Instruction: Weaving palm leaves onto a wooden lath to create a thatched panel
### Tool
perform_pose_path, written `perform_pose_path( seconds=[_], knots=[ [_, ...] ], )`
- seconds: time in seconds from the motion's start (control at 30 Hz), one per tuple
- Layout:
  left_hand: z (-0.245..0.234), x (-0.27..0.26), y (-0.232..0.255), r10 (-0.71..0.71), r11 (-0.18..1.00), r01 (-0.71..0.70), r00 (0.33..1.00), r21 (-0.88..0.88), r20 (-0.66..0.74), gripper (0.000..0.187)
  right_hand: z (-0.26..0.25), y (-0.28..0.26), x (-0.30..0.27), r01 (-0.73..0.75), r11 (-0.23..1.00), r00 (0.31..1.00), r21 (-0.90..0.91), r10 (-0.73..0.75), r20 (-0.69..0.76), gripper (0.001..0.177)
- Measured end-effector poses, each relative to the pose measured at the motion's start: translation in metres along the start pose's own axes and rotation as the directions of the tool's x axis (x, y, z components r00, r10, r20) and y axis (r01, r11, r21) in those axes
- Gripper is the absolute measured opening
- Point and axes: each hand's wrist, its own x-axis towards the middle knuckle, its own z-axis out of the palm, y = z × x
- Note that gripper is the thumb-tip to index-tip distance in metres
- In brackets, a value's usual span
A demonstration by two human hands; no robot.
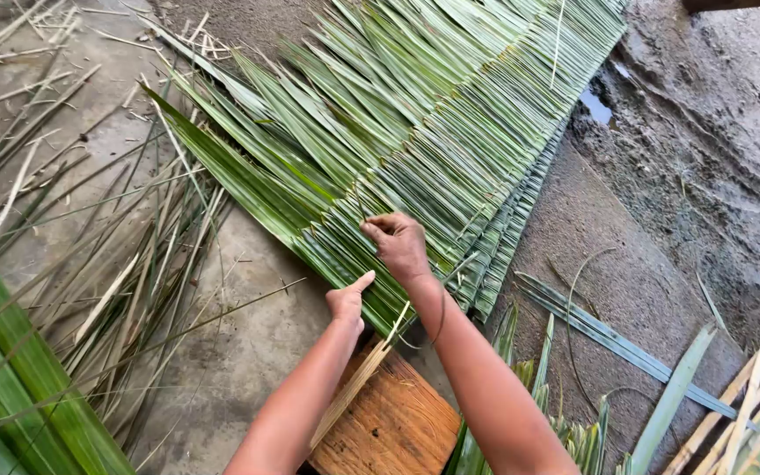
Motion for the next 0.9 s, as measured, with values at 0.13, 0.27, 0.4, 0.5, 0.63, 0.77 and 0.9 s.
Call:
perform_pose_path(
  seconds=[0.13,0.27,0.4,0.5,0.63,0.77,0.9],
  knots=[
    [-0.006,0.01,-0.012,-0.005,1.0,0.005,1.0,0.019,0.028,0.075,-0.014,0.067,-0.004,-0.124,0.992,0.992,0.039,0.124,-0.017,0.015],
    [-0.009,0.035,-0.038,0.018,0.995,-0.016,1.0,0.099,-0.012,0.071,-0.018,0.09,-0.012,-0.171,0.983,0.984,-0.069,0.174,0.041,0.011],
    [0.004,0.044,-0.04,0.005,0.966,0.013,0.998,0.258,-0.07,0.085,-0.018,0.084,-0.017,0.08,0.892,0.993,-0.446,-0.03,0.118,0.008],
    [0.002,0.028,-0.026,0.052,0.988,-0.043,0.997,0.149,-0.059,0.061,-0.013,0.084,-0.021,0.197,0.823,0.979,-0.533,-0.139,0.147,0.01],
    [0.0,0.055,-0.051,0.074,0.987,-0.062,0.994,0.146,-0.081,0.062,-0.006,0.095,-0.021,0.219,0.797,0.975,-0.563,-0.154,0.161,0.01],
    [0.0,0.057,-0.044,0.095,0.988,-0.081,0.99,0.129,-0.104,0.053,0.003,0.108,-0.02,0.314,0.6,0.949,-0.736,-0.227,0.22,0.014],
    [-0.006,0.051,-0.035,0.101,0.989,-0.088,0.99,0.122,-0.099,0.051,0.011,0.125,-0.022,0.267,0.444,0.963,-0.855,-0.163,0.216,0.017]
  ],
)
